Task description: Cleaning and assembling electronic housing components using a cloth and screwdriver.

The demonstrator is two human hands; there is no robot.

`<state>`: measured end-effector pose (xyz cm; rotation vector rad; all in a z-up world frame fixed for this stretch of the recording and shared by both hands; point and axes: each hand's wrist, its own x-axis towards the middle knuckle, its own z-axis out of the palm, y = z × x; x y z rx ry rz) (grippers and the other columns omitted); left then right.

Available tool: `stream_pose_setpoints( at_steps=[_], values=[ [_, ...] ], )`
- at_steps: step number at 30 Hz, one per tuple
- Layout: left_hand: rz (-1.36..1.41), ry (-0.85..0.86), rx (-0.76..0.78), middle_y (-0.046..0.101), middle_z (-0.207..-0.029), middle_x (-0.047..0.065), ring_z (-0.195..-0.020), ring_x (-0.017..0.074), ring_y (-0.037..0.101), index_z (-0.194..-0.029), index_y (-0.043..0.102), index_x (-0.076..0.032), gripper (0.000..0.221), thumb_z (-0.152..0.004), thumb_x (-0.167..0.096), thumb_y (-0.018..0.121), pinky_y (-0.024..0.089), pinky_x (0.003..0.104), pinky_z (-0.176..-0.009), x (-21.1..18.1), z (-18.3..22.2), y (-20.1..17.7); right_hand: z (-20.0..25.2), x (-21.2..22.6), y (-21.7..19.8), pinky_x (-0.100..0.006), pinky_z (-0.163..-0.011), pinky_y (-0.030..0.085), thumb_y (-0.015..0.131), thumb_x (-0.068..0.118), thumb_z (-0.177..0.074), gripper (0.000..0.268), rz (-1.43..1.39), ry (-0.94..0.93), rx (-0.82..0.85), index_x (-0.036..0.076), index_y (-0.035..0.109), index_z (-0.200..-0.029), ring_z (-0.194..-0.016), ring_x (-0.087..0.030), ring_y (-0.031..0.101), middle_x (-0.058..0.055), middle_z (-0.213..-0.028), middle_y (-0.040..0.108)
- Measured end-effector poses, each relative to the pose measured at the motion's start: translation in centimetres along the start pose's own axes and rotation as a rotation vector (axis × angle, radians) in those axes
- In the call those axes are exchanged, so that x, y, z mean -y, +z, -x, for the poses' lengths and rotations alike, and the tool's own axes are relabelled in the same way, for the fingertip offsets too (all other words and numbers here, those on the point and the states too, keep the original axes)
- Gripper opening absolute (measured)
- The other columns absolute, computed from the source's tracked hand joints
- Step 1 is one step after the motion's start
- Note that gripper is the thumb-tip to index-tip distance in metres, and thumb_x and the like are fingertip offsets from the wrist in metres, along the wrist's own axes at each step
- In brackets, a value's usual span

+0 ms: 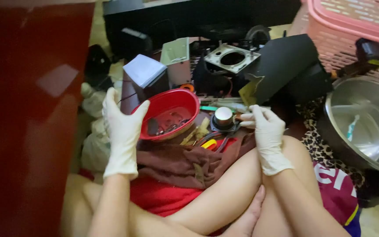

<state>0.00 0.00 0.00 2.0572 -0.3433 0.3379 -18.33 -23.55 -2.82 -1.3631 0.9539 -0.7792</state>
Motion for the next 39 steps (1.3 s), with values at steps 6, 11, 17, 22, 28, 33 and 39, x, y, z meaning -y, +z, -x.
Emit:
stream_pose_setpoints(
  at_steps=[6, 11, 17, 22, 28, 33, 39],
  values=[
    [-0.244, -0.108, 0.313, 0.024, -0.139, 0.023, -0.128, 0.0342, 0.029, -0.135, 0.016, 0.003, 0.119, -0.048, -0.035, 0.088, 0.023, 0.045, -0.105, -2.5, -6.2, 3.8, -2.4, -2.3, -1.0, -0.031, -0.063, 0.054, 0.050, 0.029, -0.087, 0.024, -0.155, 0.163, -0.010, 0.010, 0.061, -0.097, -0.067, -0.025, 0.066, -0.016, -0.082, 0.066],
    [-0.216, -0.137, 0.483, 0.013, -0.143, 0.026, -0.134, 0.0359, 0.017, -0.137, 0.005, 0.007, 0.129, -0.043, -0.022, 0.089, 0.013, 0.048, -0.108, -2.4, -9.5, 5.3, -3.0, -3.2, -1.1, -0.032, -0.060, 0.054, 0.053, 0.029, -0.086, 0.023, -0.173, 0.209, 0.018, 0.012, 0.062, -0.096, -0.065, -0.025, 0.066, -0.018, -0.079, 0.066],
    [-0.213, -0.219, 0.539, 0.020, -0.139, 0.019, -0.132, 0.0319, 0.021, -0.139, 0.014, 0.001, 0.121, -0.044, -0.013, 0.087, 0.023, 0.052, -0.102, -1.6, -10.2, 6.1, -3.0, -3.0, -0.9, -0.033, -0.060, 0.054, 0.052, 0.030, -0.086, 0.025, -0.159, 0.241, 0.059, 0.011, 0.063, -0.098, -0.064, -0.027, 0.066, -0.019, -0.080, 0.066],
    [-0.182, -0.198, 0.461, 0.031, -0.127, 0.016, -0.122, 0.0339, 0.034, -0.133, 0.029, -0.001, 0.111, -0.040, -0.011, 0.088, 0.034, 0.056, -0.091, -0.9, -10.4, 6.8, -3.3, -3.4, -0.8, -0.033, -0.060, 0.054, 0.053, 0.029, -0.086, 0.025, -0.179, 0.253, 0.060, 0.010, 0.063, -0.099, -0.063, -0.027, 0.066, -0.019, -0.080, 0.066],
    [-0.132, -0.099, 0.357, 0.036, -0.115, 0.018, -0.111, 0.0367, 0.041, -0.118, 0.038, 0.004, 0.100, -0.033, -0.008, 0.089, 0.035, 0.056, -0.089, -1.5, -9.7, 5.7, -3.4, -3.8, -1.0, -0.031, -0.060, 0.054, 0.051, 0.031, -0.086, 0.027, -0.151, 0.236, 0.088, 0.010, 0.063, -0.100, -0.064, -0.026, 0.067, -0.019, -0.080, 0.067],
    [-0.005, 0.135, 0.149, 0.036, -0.109, 0.025, -0.109, 0.0423, 0.040, -0.110, 0.035, 0.005, 0.093, -0.035, -0.008, 0.089, 0.030, 0.048, -0.096, -2.2, -9.8, 3.3, -3.3, -3.9, -1.0, -0.032, -0.059, 0.054, 0.051, 0.031, -0.086, 0.029, -0.147, 0.215, 0.105, 0.009, 0.062, -0.101, -0.064, -0.026, 0.066, -0.019, -0.079, 0.067],
    [0.048, 0.265, -0.016, 0.039, -0.107, 0.025, -0.105, 0.0403, 0.043, -0.113, 0.036, 0.002, 0.092, -0.039, -0.010, 0.091, 0.031, 0.047, -0.090, -6.5, -8.7, -0.6, -3.0, -3.7, -1.2, -0.031, -0.060, 0.054, 0.052, 0.034, -0.085, 0.031, -0.140, 0.200, 0.116, 0.010, 0.063, -0.101, -0.064, -0.025, 0.067, -0.018, -0.079, 0.067]
  ],
)
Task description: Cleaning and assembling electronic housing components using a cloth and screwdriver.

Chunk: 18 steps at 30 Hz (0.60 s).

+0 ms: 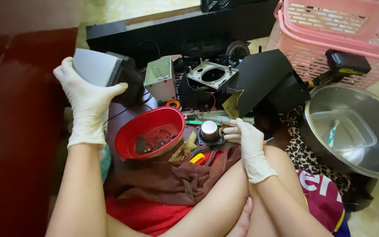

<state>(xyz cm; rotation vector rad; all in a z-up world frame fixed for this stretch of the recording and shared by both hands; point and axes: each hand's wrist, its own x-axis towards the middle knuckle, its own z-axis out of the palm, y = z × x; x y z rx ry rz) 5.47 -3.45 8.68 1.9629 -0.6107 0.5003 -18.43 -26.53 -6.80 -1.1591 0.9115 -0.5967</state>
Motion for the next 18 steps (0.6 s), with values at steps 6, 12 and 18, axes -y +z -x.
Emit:
stream_pose_setpoints(
  at_steps=[6, 12, 18],
  values=[
    [0.101, -0.025, -0.099, 0.046, -0.105, 0.019, -0.092, 0.0293, 0.051, -0.114, 0.041, 0.008, 0.083, -0.051, -0.019, 0.089, 0.044, 0.035, -0.082, -4.2, 5.2, -3.5, 4.6, 3.6, 0.9, -0.023, -0.058, 0.046, 0.050, 0.023, -0.083, 0.033, -0.167, 0.002, 0.127, -0.002, 0.062, -0.100, -0.061, -0.020, 0.058, -0.015, -0.079, 0.064],
    [0.165, -0.412, 0.002, 0.052, -0.109, 0.017, -0.106, 0.0319, 0.052, -0.114, 0.049, -0.005, 0.107, -0.020, -0.031, 0.092, 0.036, 0.040, -0.092, -7.3, 12.5, -6.7, 8.4, 4.8, 2.0, -0.026, -0.083, 0.046, 0.066, 0.027, -0.077, 0.019, 0.303, -0.257, 0.083, 0.019, 0.070, -0.094, -0.082, -0.015, 0.064, -0.007, -0.087, 0.068],
    [0.126, -0.534, 0.067, 0.050, -0.111, 0.015, -0.108, 0.0279, 0.051, -0.116, 0.047, -0.006, 0.108, -0.020, -0.027, 0.092, 0.036, 0.039, -0.093, -6.0, 16.7, -8.5, 13.4, 3.8, 4.5, -0.033, -0.075, 0.051, 0.068, 0.013, -0.071, 0.018, 0.530, -0.363, 0.319, 0.011, 0.071, -0.088, -0.072, -0.021, 0.067, -0.014, -0.072, 0.070]
  ],
)
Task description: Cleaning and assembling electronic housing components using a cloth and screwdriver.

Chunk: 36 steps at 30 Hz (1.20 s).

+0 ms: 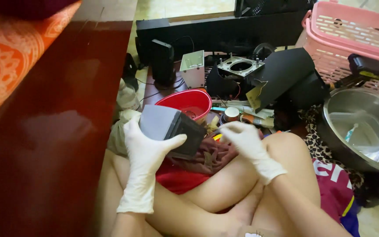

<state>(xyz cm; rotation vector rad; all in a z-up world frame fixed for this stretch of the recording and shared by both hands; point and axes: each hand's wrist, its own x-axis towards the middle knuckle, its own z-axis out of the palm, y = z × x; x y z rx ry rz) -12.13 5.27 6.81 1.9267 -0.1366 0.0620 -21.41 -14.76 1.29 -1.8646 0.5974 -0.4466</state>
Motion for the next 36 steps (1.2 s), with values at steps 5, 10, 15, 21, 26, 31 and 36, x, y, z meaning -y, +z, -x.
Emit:
stream_pose_setpoints(
  at_steps=[5, 10, 15, 21, 26, 31, 36],
  values=[
    [-0.059, -0.090, 0.079, 0.047, -0.117, 0.013, -0.114, 0.0285, 0.047, -0.121, 0.045, -0.007, 0.113, -0.021, -0.026, 0.092, 0.035, 0.039, -0.096, 0.7, 1.4, -1.0, 0.7, -3.1, 3.8, -0.033, -0.082, 0.049, 0.066, 0.043, -0.064, 0.025, 0.660, 0.141, 0.180, 0.023, 0.071, -0.077, -0.087, -0.022, 0.064, -0.002, -0.081, 0.069],
    [-0.026, -0.200, 0.145, 0.045, -0.120, 0.013, -0.116, 0.0290, 0.045, -0.126, 0.042, -0.009, 0.112, -0.027, -0.023, 0.093, 0.035, 0.039, -0.097, 1.4, 1.7, -1.0, -0.6, -7.8, 5.3, -0.031, -0.080, 0.050, 0.066, 0.053, -0.063, 0.023, 0.975, 0.215, 0.233, 0.037, 0.068, -0.079, -0.091, -0.017, 0.063, 0.009, -0.085, 0.068],
    [0.001, -0.326, 0.208, 0.045, -0.123, 0.013, -0.119, 0.0277, 0.044, -0.128, 0.040, -0.012, 0.111, -0.032, -0.026, 0.093, 0.034, 0.039, -0.097, 2.0, 1.8, -0.3, -2.8, -9.1, 2.8, -0.027, -0.079, 0.050, 0.071, 0.056, -0.056, 0.025, 0.608, 0.330, -0.072, 0.038, 0.070, -0.072, -0.086, -0.015, 0.064, 0.012, -0.077, 0.068],
    [0.037, -0.435, 0.228, 0.048, -0.116, 0.011, -0.114, 0.0235, 0.048, -0.122, 0.047, -0.007, 0.104, -0.030, -0.029, 0.091, 0.033, 0.033, -0.098, 1.8, 2.7, 1.6, -2.3, -6.8, -1.1, -0.030, -0.086, 0.044, 0.074, 0.038, -0.066, 0.025, 0.193, 0.243, -0.271, 0.027, 0.071, -0.088, -0.095, -0.017, 0.060, 0.000, -0.088, 0.068],
    [0.106, -0.491, 0.195, 0.052, -0.107, 0.009, -0.104, 0.0216, 0.052, -0.115, 0.053, -0.008, 0.095, -0.031, -0.031, 0.092, 0.034, 0.031, -0.093, 4.1, 1.8, 2.9, -1.4, -0.9, -0.4, -0.030, -0.088, 0.043, 0.067, 0.021, -0.072, 0.022, 0.108, 0.157, -0.237, 0.026, 0.070, -0.094, -0.097, -0.014, 0.059, -0.001, -0.094, 0.067],
    [0.071, -0.571, 0.263, 0.055, -0.106, 0.008, -0.107, 0.0201, 0.052, -0.110, 0.055, -0.009, 0.083, -0.041, -0.043, 0.085, 0.035, 0.030, -0.094, 4.8, 0.7, 2.5, -3.0, 0.2, 2.0, -0.028, -0.086, 0.044, 0.064, 0.017, -0.072, 0.024, 0.145, -0.034, -0.123, 0.029, 0.071, -0.092, -0.092, -0.011, 0.061, 0.004, -0.087, 0.069],
    [0.243, -0.633, 0.243, 0.054, -0.109, 0.016, -0.108, 0.0231, 0.049, -0.108, 0.055, -0.001, 0.075, -0.047, -0.039, 0.078, 0.038, 0.034, -0.092, 3.1, 0.4, 2.0, -5.1, -0.4, 4.5, -0.024, -0.081, 0.044, 0.066, 0.019, -0.073, 0.029, 0.409, -0.453, -0.041, 0.039, 0.069, -0.094, -0.079, -0.012, 0.062, 0.007, -0.076, 0.069]
  ],
)
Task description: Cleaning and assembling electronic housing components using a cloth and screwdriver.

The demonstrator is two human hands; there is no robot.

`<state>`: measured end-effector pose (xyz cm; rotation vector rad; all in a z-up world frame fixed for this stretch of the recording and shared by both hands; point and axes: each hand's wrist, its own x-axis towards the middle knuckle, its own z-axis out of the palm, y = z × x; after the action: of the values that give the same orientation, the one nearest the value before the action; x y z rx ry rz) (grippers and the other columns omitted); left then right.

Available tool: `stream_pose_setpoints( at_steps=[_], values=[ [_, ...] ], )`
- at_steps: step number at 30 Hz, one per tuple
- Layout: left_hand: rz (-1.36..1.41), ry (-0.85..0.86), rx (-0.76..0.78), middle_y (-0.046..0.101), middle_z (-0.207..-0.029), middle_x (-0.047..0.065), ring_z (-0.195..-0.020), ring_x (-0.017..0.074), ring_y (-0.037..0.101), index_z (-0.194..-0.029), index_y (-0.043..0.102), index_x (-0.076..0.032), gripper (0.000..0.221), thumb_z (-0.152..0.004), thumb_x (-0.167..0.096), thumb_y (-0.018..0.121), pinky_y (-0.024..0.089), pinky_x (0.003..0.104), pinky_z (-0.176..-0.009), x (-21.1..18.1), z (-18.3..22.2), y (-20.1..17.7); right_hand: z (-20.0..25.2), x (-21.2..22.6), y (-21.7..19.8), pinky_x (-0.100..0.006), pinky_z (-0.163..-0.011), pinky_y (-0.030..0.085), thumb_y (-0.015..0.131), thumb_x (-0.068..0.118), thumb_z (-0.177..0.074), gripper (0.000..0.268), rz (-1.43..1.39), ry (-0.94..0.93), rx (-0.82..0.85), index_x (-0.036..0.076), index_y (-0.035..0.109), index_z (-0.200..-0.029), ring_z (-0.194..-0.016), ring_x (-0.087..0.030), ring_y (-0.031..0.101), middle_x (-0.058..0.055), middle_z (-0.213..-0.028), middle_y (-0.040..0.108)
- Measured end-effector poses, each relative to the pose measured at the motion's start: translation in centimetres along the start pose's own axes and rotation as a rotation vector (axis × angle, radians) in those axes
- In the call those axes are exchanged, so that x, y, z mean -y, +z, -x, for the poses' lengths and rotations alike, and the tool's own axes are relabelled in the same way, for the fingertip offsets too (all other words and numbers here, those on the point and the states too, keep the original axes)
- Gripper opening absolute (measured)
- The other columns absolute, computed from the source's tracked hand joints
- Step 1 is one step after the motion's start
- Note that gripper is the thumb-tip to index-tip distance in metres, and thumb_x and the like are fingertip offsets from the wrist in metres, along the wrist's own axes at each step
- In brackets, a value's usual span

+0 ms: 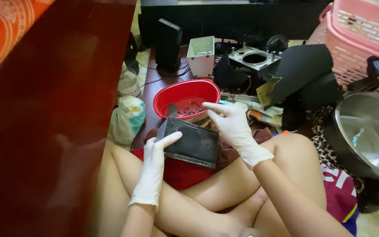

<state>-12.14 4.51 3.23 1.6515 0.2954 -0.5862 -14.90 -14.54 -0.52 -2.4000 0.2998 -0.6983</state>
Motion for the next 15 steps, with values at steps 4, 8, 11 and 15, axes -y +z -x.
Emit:
stream_pose_setpoints(
  at_steps=[4, 8, 11, 15],
  values=[
    [0.082, -0.036, 0.013, 0.050, -0.116, 0.017, -0.117, 0.0253, 0.044, -0.115, 0.050, 0.000, 0.078, -0.053, -0.039, 0.077, 0.035, 0.036, -0.097, 0.1, 0.0, -0.4, -2.4, 0.0, 2.0, -0.037, -0.073, 0.046, 0.064, 0.020, -0.075, 0.022, 0.086, -0.201, -0.018, 0.034, 0.068, -0.091, -0.075, -0.025, 0.059, 0.000, -0.072, 0.066],
    [-0.021, -0.015, 0.021, 0.057, -0.109, 0.014, -0.110, 0.0215, 0.049, -0.101, 0.059, -0.001, 0.068, -0.048, -0.039, 0.077, 0.034, 0.029, -0.098, -1.2, 0.8, 0.1, -4.4, -1.4, 4.5, -0.034, -0.078, 0.050, 0.068, 0.025, -0.071, 0.022, 0.190, -0.040, 0.120, 0.037, 0.068, -0.090, -0.081, -0.025, 0.061, 0.000, -0.079, 0.066],
    [-0.001, -0.039, 0.020, 0.055, -0.113, 0.013, -0.113, 0.0197, 0.047, -0.103, 0.058, -0.003, 0.071, -0.047, -0.040, 0.078, 0.029, 0.027, -0.102, -0.5, 0.2, -0.3, -6.2, -3.1, 6.6, -0.035, -0.079, 0.051, 0.066, 0.035, -0.071, 0.023, 0.312, 0.123, 0.206, 0.046, 0.065, -0.091, -0.081, -0.025, 0.062, 0.001, -0.082, 0.064],
    [0.015, -0.037, 0.029, 0.051, -0.115, 0.015, -0.116, 0.0208, 0.043, -0.109, 0.055, -0.002, 0.076, -0.048, -0.042, 0.077, 0.022, 0.027, -0.104, 0.0, -0.3, -0.3, -7.4, -4.2, 8.3, -0.033, -0.087, 0.048, 0.062, 0.035, -0.071, 0.031, 0.467, 0.186, 0.305, 0.053, 0.060, -0.095, -0.086, -0.024, 0.063, 0.005, -0.083, 0.065]
  ],
)
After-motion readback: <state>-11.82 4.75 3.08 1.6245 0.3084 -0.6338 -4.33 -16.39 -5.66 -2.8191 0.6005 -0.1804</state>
